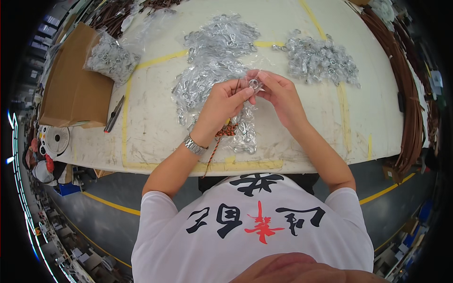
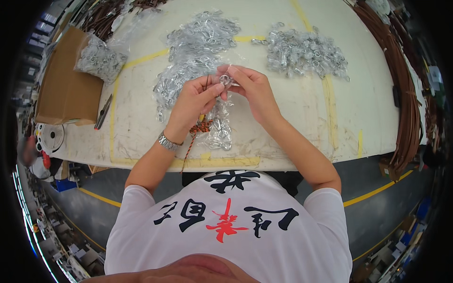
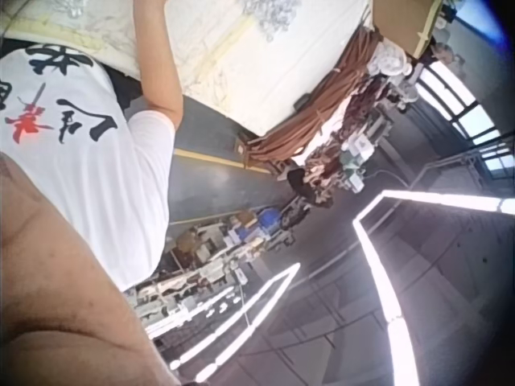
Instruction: The recorder is inspecting and sorting small silver hardware components for leather products.
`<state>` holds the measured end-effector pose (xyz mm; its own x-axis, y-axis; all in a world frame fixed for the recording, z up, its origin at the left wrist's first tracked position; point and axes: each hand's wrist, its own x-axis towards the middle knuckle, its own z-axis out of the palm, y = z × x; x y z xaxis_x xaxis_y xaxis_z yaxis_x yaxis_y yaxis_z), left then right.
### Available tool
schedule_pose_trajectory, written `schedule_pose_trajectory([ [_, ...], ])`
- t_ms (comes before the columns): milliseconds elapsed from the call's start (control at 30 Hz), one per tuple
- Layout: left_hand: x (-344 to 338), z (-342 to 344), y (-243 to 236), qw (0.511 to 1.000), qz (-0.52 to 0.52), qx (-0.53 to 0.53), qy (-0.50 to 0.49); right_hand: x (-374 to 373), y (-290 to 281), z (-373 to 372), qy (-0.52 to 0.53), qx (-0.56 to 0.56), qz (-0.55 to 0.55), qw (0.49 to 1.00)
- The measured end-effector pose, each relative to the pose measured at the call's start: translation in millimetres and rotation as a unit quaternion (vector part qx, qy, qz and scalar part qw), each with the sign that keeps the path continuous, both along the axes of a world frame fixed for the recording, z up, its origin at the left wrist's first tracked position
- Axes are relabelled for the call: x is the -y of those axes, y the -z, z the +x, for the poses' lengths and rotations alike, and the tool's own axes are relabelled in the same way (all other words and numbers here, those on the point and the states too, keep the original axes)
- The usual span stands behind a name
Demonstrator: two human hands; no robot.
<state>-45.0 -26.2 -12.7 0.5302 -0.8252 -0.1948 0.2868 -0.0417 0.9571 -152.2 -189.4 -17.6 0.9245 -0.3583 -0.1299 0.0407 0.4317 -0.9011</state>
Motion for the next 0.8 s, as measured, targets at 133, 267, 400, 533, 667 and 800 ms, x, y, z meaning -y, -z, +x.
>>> schedule_pose_trajectory([
  [133, 0.6, -0.8, -3.3, 1.0, -0.001, 0.019, -0.024, -2.6, 9.2, 1.3, -0.034, -0.002, 0.017, 0.999],
  [267, -1.6, 6.4, -2.5, 0.996, 0.036, 0.069, -0.052, 0.9, -0.3, 0.5, -0.002, 0.008, 0.028, 1.0],
  [400, -5.7, 18.5, -12.0, 0.995, -0.045, -0.004, -0.088, 8.2, -1.9, 0.0, 0.02, -0.002, 0.032, 0.999],
  [533, -5.9, 12.0, -13.3, 0.995, 0.009, 0.05, -0.085, 9.0, -3.0, -0.7, 0.032, -0.006, 0.048, 0.998],
  [667, -1.9, 2.1, -16.1, 0.995, -0.025, 0.015, -0.1, 8.1, -3.1, -0.3, 0.042, -0.005, 0.046, 0.998],
  [800, -2.1, 1.7, -15.8, 0.994, -0.03, 0.005, -0.107, 5.7, -2.2, 0.7, 0.043, 0.008, 0.011, 0.999],
])
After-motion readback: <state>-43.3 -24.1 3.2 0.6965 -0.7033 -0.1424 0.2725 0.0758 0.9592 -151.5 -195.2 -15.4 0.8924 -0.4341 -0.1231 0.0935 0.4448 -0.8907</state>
